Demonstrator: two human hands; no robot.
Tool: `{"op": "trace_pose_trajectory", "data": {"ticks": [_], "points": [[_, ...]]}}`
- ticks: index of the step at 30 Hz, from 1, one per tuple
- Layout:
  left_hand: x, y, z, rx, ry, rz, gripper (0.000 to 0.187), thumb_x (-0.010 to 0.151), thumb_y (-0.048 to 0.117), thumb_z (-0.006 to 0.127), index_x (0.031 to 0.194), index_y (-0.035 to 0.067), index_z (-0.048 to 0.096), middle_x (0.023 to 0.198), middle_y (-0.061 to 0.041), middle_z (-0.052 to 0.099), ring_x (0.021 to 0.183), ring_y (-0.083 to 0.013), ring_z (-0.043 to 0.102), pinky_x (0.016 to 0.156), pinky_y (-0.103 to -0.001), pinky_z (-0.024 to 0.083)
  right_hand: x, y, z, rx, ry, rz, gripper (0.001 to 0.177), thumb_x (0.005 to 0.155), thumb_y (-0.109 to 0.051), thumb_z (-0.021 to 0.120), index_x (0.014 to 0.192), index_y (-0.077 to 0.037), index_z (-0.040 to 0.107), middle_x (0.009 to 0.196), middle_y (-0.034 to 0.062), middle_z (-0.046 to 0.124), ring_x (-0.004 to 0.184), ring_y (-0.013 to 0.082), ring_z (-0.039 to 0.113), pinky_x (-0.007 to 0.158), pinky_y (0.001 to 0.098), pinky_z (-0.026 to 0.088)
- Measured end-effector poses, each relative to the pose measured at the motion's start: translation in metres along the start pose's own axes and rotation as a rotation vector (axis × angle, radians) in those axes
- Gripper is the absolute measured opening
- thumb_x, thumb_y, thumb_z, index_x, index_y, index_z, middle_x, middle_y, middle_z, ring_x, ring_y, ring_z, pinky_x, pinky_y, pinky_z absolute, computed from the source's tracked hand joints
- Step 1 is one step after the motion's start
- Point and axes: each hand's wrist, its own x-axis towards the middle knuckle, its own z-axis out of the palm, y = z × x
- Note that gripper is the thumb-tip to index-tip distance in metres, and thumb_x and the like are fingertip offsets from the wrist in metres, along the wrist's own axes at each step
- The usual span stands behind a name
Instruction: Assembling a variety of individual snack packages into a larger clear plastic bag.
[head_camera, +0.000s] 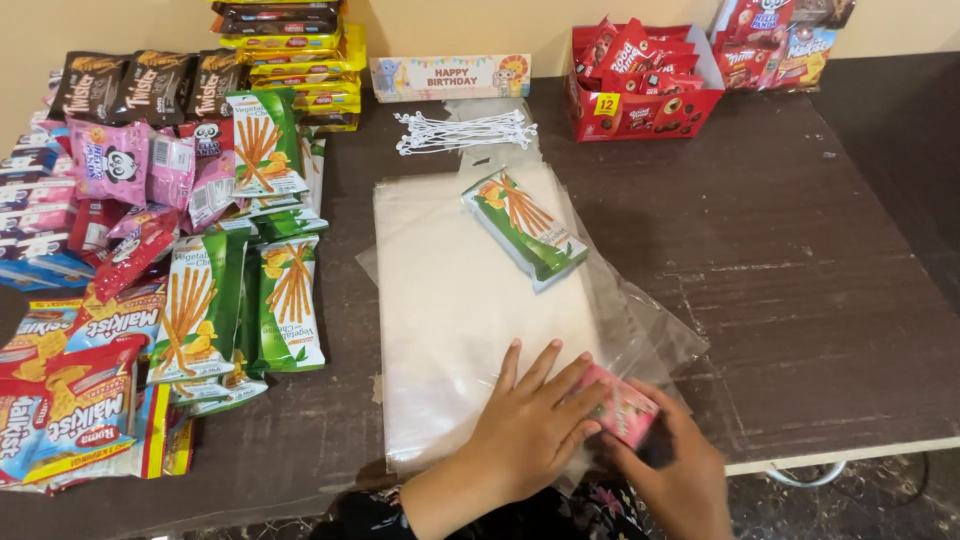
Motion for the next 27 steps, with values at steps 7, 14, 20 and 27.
{"op": "trace_pose_trajectory", "data": {"ticks": [7, 14, 20, 27], "points": [[0.004, 0.010, -0.001, -0.017, 0.001, -0.019, 0.043, 0.107, 0.032, 0.050, 0.145, 0.013, 0.058, 0.153, -0.014, 0.054, 0.139, -0.0450, 0.046, 0.113, -0.075, 0.023, 0.030, -0.010, 0.035, -0.026, -0.149, 0.118, 0.066, 0.079, -0.027, 0.069, 0.142, -0.040, 0.053, 0.132, -0.0016, 0.072, 0.108, 0.0260, 0.075, 0.091, 0.0400, 0.053], [-0.002, 0.009, 0.005, -0.026, 0.020, -0.014, 0.044, 0.107, 0.035, 0.051, 0.143, 0.010, 0.059, 0.154, -0.017, 0.052, 0.140, -0.0478, 0.045, 0.109, -0.078, 0.027, 0.032, -0.008, 0.037, -0.369, 0.233, -0.744, 0.038, 0.093, -0.011, 0.059, 0.130, -0.006, 0.060, 0.127, 0.0098, 0.066, 0.103, 0.0292, 0.066, 0.090, 0.0483, 0.043], [-0.003, 0.009, 0.002, -0.024, 0.044, -0.006, 0.045, 0.107, 0.034, 0.053, 0.144, 0.010, 0.058, 0.154, -0.017, 0.053, 0.141, -0.0471, 0.047, 0.109, -0.076, 0.029, 0.039, 0.020, 0.017, -0.169, -0.105, -0.407, 0.071, 0.085, -0.028, 0.067, 0.152, -0.015, 0.045, 0.146, 0.0152, 0.056, 0.129, 0.0344, 0.053, 0.107, 0.0500, 0.039], [-0.002, 0.010, 0.000, 0.002, 0.102, 0.038, 0.042, 0.106, 0.035, 0.055, 0.140, 0.010, 0.060, 0.149, -0.019, 0.056, 0.140, -0.0484, 0.048, 0.108, -0.075, 0.033, 0.078, 0.002, 0.034, -0.276, -0.089, -0.559, 0.039, 0.097, -0.043, 0.052, 0.120, -0.015, 0.068, 0.102, 0.0106, 0.072, 0.068, 0.0332, 0.070, 0.064, 0.0466, 0.053]]}}
